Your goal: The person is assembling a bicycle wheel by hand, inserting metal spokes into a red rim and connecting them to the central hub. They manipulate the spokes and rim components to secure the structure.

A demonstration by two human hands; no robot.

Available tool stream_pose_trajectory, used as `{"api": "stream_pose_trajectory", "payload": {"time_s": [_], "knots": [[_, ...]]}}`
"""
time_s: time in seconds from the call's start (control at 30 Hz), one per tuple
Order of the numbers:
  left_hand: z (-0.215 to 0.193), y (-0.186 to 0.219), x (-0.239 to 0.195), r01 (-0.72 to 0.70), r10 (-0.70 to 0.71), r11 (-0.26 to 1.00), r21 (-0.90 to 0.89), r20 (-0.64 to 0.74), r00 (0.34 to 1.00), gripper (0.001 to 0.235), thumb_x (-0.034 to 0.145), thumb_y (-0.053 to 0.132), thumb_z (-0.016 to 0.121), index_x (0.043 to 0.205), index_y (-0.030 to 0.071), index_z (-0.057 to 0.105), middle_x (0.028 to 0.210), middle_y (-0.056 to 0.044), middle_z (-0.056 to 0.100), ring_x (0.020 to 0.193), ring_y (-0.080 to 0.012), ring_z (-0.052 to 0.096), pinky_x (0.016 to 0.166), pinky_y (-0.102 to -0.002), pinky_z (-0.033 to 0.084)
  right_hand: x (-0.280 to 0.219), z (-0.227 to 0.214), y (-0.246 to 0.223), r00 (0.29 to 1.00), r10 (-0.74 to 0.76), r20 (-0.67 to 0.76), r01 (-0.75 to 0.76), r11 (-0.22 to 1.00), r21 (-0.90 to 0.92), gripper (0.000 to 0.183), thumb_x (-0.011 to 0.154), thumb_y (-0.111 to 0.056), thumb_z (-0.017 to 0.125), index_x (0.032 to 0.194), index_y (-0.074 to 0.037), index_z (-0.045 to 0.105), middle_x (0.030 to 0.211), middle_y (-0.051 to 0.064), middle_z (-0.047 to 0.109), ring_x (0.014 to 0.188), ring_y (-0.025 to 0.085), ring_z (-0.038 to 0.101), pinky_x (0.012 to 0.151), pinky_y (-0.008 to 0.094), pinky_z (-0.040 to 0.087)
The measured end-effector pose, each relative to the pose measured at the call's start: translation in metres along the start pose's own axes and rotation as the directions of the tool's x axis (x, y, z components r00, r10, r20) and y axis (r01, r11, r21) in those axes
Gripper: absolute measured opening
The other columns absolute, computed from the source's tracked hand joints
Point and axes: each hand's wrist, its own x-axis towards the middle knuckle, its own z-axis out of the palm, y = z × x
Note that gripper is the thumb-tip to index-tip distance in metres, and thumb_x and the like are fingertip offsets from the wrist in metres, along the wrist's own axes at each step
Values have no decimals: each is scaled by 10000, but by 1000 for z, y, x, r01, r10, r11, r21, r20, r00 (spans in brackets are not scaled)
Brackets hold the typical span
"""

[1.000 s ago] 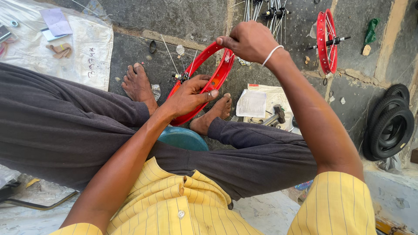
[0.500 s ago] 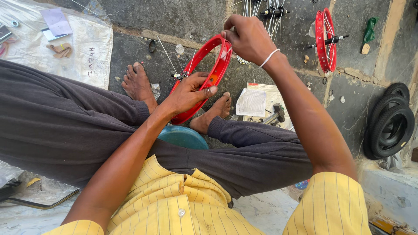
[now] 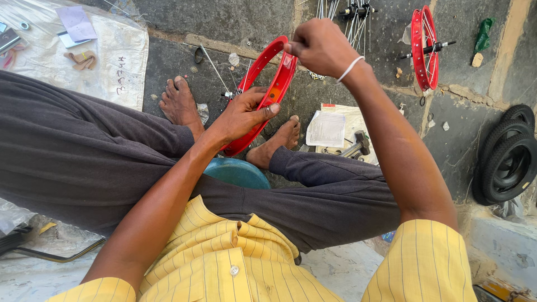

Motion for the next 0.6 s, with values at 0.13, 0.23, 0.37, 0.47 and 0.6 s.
{"api": "stream_pose_trajectory", "payload": {"time_s": [0.13, 0.23, 0.37, 0.47, 0.6], "knots": [[0, 3, -1, -5, 5, 1000, 4, -10, 1000, 455, 946, 439, 685, 1149, 35, 729, 1155, -29, 593, 957, -139, 633, 801, -320, 525, -1, -4, -10, 994, 103, 19, -101, 989, -108, 546, 1021, -500, 657, 802, -8, 747, 573, 140, 592, 493, 235, 543, 531, 409, 454], [-1, 1, -1, 20, -20, 1000, -20, -12, 1000, 455, 951, 442, 679, 1122, 24, 732, 1164, -34, 592, 935, -149, 631, 780, -327, 523, -5, -12, -5, 999, -48, -11, 49, 992, 113, 475, 1008, -457, 675, 862, -9, 736, 584, 105, 600, 493, 209, 558, 496, 407, 455], [-2, 2, -1, -21, 21, 1000, 0, -4, 1000, 443, 969, 414, 683, 1153, 14, 733, 1226, -45, 595, 1000, -155, 627, 824, -319, 519, -2, -1, -10, 1000, 2, 23, -2, 999, -35, 570, 1024, -529, 638, 811, -11, 746, 575, 126, 589, 497, 243, 565, 538, 420, 465], [-3, 3, -1, -19, 18, 1000, -25, -10, 1000, 440, 966, 402, 679, 1175, 16, 720, 1276, -36, 597, 1023, -147, 632, 836, -309, 523, -4, -7, -10, 999, 50, -15, -51, 998, -46, 564, 1040, -535, 619, 822, -33, 755, 557, 139, 575, 495, 286, 557, 540, 459, 448], [-2, 1, 0, -40, 40, 998, -43, -3, 999, 432, 978, 390, 682, 1165, 3, 720, 1301, -40, 590, 1053, -145, 620, 856, -310, 515, -4, -5, 8, 970, -233, -71, 244, 939, 244, 363, 986, -367, 666, 901, -17, 716, 694, 83, 659, 588, 218, 650, 554, 391, 522]]}}
